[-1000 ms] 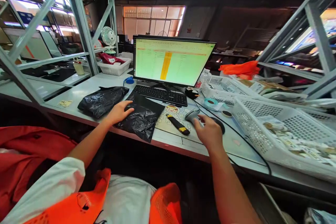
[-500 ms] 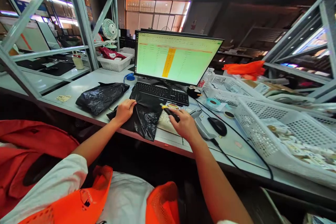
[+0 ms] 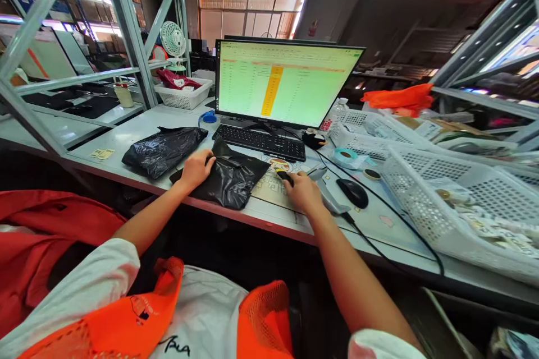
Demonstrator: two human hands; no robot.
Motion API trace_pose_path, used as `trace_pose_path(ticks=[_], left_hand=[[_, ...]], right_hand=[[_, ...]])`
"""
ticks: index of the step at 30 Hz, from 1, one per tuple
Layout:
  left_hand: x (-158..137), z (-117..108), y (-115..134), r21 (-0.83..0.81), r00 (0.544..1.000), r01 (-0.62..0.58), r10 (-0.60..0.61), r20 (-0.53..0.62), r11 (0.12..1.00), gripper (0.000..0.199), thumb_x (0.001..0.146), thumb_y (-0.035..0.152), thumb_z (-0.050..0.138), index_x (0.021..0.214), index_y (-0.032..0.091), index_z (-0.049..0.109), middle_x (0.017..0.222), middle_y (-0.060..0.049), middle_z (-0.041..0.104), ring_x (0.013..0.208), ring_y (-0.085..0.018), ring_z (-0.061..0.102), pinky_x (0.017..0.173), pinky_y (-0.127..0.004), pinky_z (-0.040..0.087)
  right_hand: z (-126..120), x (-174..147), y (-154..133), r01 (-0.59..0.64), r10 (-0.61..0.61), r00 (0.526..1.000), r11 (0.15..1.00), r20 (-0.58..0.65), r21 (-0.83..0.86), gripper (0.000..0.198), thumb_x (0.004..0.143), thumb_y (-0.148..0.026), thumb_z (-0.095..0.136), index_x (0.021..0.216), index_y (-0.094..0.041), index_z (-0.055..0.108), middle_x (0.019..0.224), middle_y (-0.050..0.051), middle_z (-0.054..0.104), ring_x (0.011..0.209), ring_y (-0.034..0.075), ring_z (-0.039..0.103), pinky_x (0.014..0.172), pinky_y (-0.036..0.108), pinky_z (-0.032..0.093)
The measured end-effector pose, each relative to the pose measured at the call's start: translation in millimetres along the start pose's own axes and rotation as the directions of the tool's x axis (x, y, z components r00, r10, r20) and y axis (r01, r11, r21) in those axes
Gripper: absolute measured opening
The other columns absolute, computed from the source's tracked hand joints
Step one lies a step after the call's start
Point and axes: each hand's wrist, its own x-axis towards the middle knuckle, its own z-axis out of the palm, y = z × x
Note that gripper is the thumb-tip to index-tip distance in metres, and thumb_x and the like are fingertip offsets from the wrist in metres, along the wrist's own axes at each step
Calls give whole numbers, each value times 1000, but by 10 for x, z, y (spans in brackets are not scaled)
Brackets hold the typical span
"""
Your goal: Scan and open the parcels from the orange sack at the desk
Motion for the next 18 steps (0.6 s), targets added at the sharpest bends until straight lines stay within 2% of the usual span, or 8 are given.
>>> trace_pose_path(ticks=[3,4,5,7,9,11,14,18], left_hand=[[-475,-178,192,-144,983,-128,106,-150,981,24,106,33,49,105,17,67,109,-13,71,110,-27,63,102,-41,47],[-740,-185,225,-257,968,-251,250,-36,933,25,106,32,48,101,19,68,102,-10,71,103,-24,65,98,-37,50],[-1030,-151,225,-372,907,-313,391,156,874,24,106,32,48,100,21,69,99,-7,72,98,-21,67,95,-33,52],[-1589,33,131,-402,692,-224,436,575,888,22,103,28,52,111,23,72,104,-5,75,99,-19,70,93,-30,54],[-2001,282,-33,-92,532,-68,115,839,993,28,100,20,52,119,21,73,122,-9,74,115,-24,70,101,-35,54],[-2235,480,-171,80,464,-28,-57,884,996,31,94,20,61,121,15,74,132,-18,70,126,-33,65,109,-45,52],[-2379,622,-217,117,426,-34,-92,900,993,49,83,29,79,127,10,72,142,-24,64,138,-41,57,118,-53,45],[-2449,752,-77,134,320,-98,-96,942,986,64,82,35,81,138,8,67,148,-27,58,145,-43,50,120,-56,43]], right_hand=[[133,-302,-206,23,-22,997,1000,-76,18,41,101,-31,54,133,-9,69,126,22,66,115,34,62,99,44,49],[174,-465,-280,41,-32,989,997,-142,58,39,102,-30,52,130,-9,70,127,22,65,117,34,61,102,45,48],[231,-655,-348,85,-51,972,986,-231,140,37,102,-29,50,128,-10,70,127,21,66,118,33,61,105,45,48],[429,-1084,-460,230,-114,941,907,-319,353,37,107,-32,40,114,-16,73,112,16,71,108,28,66,100,39,52],[751,-1503,-536,311,-307,948,827,-87,469,37,107,-31,40,110,-20,75,109,12,73,105,25,69,95,34,54],[1145,-1835,-564,188,-311,913,895,264,405,33,101,-20,48,120,-17,75,127,14,71,122,27,66,107,36,50],[1687,-2107,-508,37,-154,768,980,621,197,55,88,-14,64,143,-13,66,158,18,51,150,33,44,125,41,34],[2069,-2100,-429,55,-139,667,989,732,137,66,82,-10,66,147,-20,65,161,15,47,152,33,41,125,39,35]])
